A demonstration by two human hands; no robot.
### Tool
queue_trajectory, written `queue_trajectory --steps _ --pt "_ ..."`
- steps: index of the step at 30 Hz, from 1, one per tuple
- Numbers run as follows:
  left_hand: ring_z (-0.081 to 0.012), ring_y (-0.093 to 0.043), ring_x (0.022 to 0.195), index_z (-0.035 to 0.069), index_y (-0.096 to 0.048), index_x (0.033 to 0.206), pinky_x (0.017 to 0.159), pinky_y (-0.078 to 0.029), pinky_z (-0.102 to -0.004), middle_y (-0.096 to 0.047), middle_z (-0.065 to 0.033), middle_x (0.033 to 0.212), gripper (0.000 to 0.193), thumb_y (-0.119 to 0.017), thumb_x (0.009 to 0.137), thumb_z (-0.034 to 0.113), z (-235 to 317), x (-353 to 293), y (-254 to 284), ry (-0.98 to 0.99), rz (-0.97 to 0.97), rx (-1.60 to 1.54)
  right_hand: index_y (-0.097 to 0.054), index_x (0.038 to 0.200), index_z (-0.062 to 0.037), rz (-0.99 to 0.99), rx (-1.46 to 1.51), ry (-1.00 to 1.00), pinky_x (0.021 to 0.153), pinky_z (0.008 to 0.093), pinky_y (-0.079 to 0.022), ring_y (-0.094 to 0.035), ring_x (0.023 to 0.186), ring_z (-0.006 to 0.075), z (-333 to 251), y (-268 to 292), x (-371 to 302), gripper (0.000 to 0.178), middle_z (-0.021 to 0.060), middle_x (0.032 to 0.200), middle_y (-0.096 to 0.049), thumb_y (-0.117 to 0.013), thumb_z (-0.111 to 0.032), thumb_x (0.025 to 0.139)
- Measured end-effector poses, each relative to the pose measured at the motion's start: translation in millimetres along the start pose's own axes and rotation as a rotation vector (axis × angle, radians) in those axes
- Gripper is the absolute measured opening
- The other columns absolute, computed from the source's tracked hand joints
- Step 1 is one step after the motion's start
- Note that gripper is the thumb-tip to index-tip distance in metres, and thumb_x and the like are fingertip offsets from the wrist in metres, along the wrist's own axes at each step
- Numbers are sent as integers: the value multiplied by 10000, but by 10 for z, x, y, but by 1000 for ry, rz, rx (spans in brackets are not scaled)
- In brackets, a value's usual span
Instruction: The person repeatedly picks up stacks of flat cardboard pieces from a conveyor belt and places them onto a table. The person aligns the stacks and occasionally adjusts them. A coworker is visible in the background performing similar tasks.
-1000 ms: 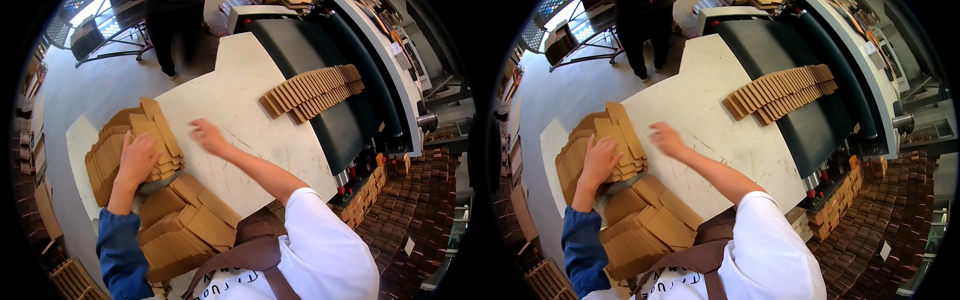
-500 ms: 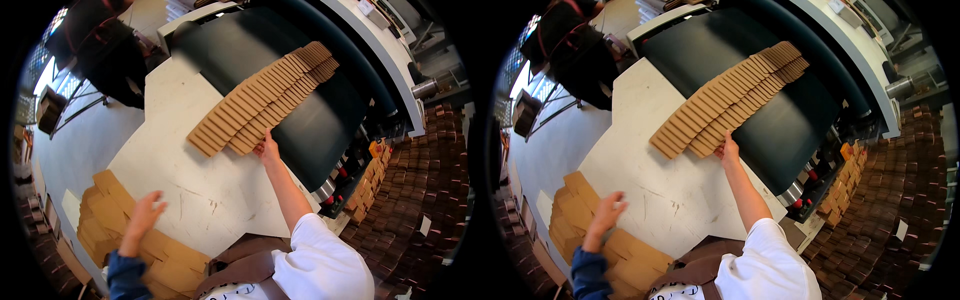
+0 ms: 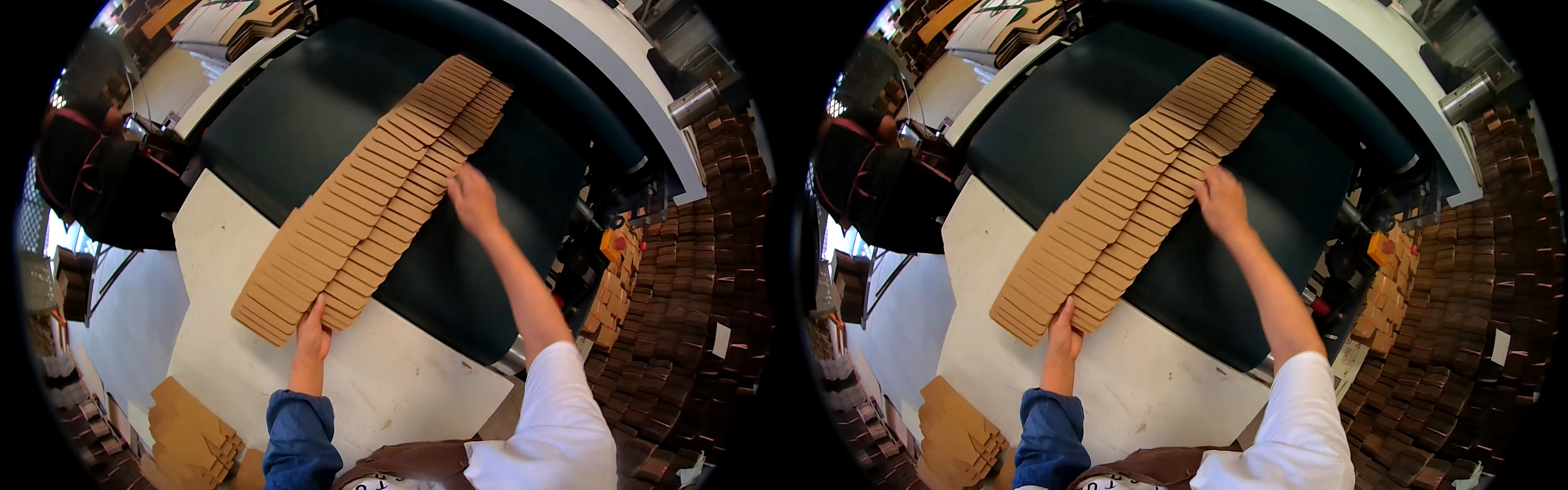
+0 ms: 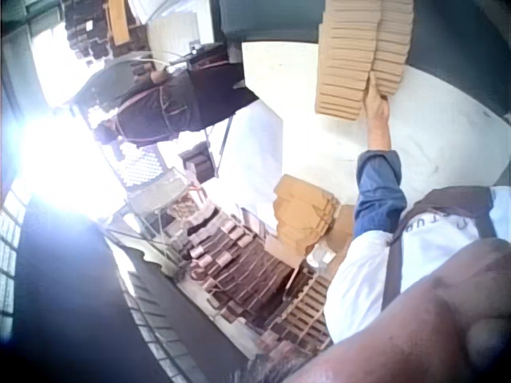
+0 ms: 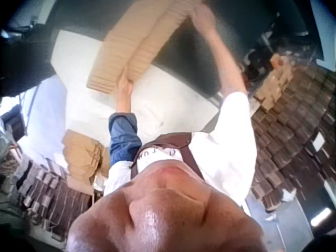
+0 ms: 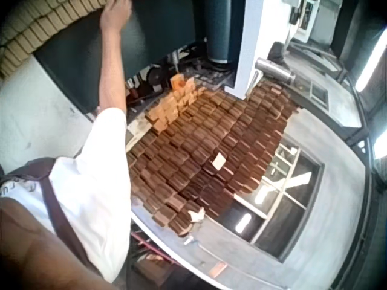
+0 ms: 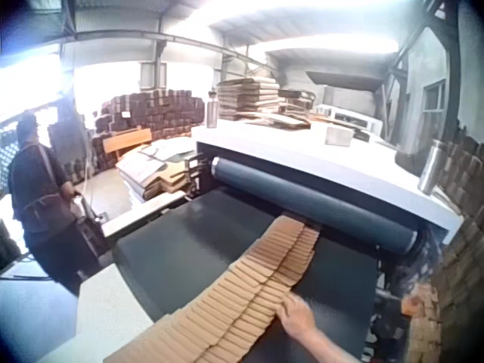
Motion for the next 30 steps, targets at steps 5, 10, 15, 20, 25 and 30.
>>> queue_trajectory --steps 5,10,15,20,25,30 --pt "-164 -475 1162 69 -463 1300 976 -399 -314 -500 -12 1271 484 -668 862 98 -103 619 -1053 -25 -147 75 -431 1343 -54 -122 -318 -10 1045 525 -277 -299 1348 302 640 -229 780 559 153 1437 -364 -435 -430 931" --pt "-185 -479 1158 61 -455 1302 980 -406 -319 -509 -37 1264 537 -701 824 62 -359 977 -1392 60 -116 42 -447 1333 -54 -190 -298 -73 1053 459 -290 -376 1283 317 755 -417 801 603 160 1410 -398 -411 -492 919" --pt "-193 -469 1185 85 -389 1352 990 -417 -334 -468 -38 1334 605 -691 829 81 -391 560 83 67 74 394 -551 1210 -51 -350 -192 148 947 430 -407 -488 1134 345 -263 -524 267 516 194 1240 -506 -460 -459 906" --pt "-206 -422 1263 74 -375 1385 1052 -340 -351 -452 -36 1383 686 -720 813 231 503 -753 502 64 -52 266 -595 1127 -44 -562 491 167 925 394 -438 -547 1092 306 -1107 -234 -287 350 139 1198 -573 -547 -295 888" --pt "-265 -172 1416 88 -97 1491 1079 -240 -517 -139 -89 1547 1215 -820 608 504 968 -316 -862 -141 -506 766 -462 1349 -72 -392 496 194 1078 329 -295 -408 1295 274 -462 -561 344 436 121 1398 -447 -435 -294 976" --pt "-374 -132 1404 44 -114 1473 1124 -216 -436 -128 -212 1518 1323 -872 470 459 853 138 -1307 -809 -405 1232 -426 1372 -47 -546 919 -131 1052 291 -309 -418 1270 207 -1041 -667 134 483 118 1371 -469 -366 -351 1002"
Point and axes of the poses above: each hand's wrist, its own x-axis towards the middle knuckle, its own y-axis out of the back of the hand, z = x × y, the point moved 7 cm from there along x, towards the middle knuckle
